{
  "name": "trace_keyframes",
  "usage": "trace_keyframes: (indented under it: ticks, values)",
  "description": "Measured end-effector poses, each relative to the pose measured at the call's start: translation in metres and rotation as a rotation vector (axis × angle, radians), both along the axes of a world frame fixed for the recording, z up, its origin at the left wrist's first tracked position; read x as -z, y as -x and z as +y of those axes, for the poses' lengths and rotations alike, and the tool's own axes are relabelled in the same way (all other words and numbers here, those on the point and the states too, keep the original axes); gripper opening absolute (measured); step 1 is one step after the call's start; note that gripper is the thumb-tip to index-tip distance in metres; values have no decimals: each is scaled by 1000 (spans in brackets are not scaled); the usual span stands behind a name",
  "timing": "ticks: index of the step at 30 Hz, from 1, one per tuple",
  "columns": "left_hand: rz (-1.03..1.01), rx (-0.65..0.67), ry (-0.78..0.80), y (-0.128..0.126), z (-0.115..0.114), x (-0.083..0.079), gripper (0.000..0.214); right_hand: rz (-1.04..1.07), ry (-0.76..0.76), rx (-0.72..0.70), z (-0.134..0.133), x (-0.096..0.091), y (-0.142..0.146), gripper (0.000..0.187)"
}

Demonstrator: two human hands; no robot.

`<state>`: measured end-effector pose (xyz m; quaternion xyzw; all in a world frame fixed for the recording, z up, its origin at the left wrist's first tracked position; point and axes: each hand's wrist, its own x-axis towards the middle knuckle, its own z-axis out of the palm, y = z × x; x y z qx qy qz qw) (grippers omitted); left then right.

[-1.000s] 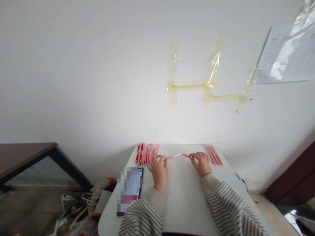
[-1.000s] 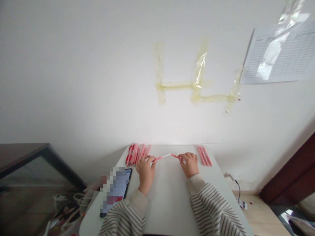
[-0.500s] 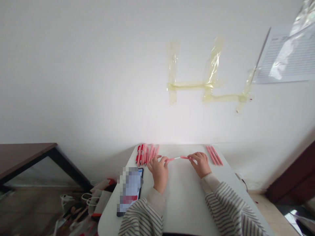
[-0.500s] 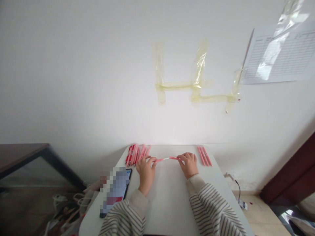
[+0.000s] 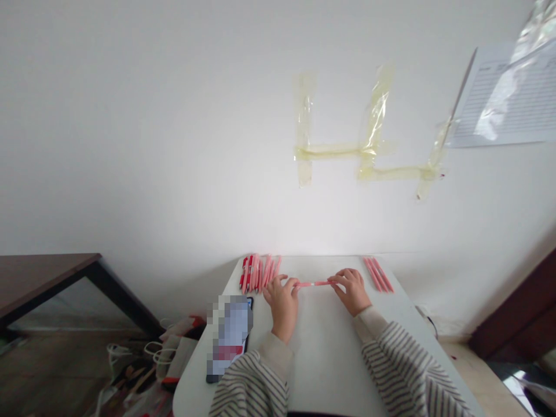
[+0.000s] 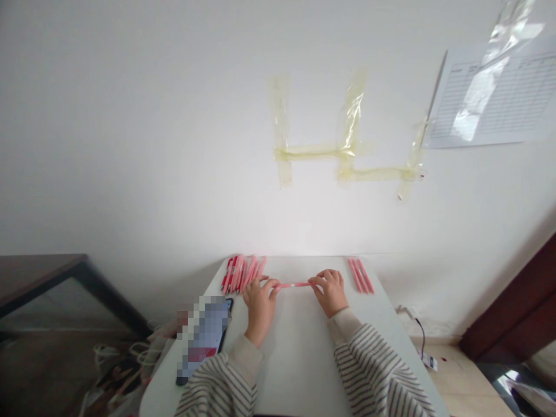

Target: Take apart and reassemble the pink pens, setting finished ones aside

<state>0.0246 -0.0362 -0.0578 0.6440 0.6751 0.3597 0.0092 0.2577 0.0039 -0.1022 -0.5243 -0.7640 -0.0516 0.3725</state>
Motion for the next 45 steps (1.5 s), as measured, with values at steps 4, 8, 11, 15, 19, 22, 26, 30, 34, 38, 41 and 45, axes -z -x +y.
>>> trace_keyframes:
  ticks: [4, 8, 11, 15, 19, 22, 26, 30, 34, 38, 41, 45]
  values:
    - [4, 21, -13, -1, -1, 0, 14, 4, 0, -25, -1, -1, 1, 19]
    - [11, 26, -8, -2, 0, 1, 13, 17, -1, -31, -1, -1, 2, 19]
    - [12, 37, -2, -2, 1, 2, 13, 21, -1, -46, -1, -1, 2, 20]
    - [10, 45, -8, -2, 1, 4, 14, 27, -2, -53, -1, -1, 1, 20]
    - [10, 47, -13, -2, 3, 8, 14, 29, -11, -50, -1, -1, 1, 19]
    - [14, 54, -28, -2, 5, 10, 13, 29, -18, -44, 0, 1, 1, 18]
    - [1, 73, -16, -1, 6, 10, 15, 44, -7, -50, 0, 0, 0, 19]
    - [4, 83, -17, -1, 5, 8, 16, 53, 13, -61, -1, -4, 1, 19]
    - [11, 81, -27, -3, 4, 7, 15, 42, 20, -64, -4, -7, 3, 18]
    - [5, 85, -15, -3, 4, 6, 15, 38, 24, -64, -4, -7, 3, 19]
    - [-4, 95, -13, -3, 4, 6, 15, 50, 47, -70, -4, -7, 2, 20]
    - [-23, 110, -10, -3, 5, 6, 13, 49, 72, -82, -2, -5, 2, 20]
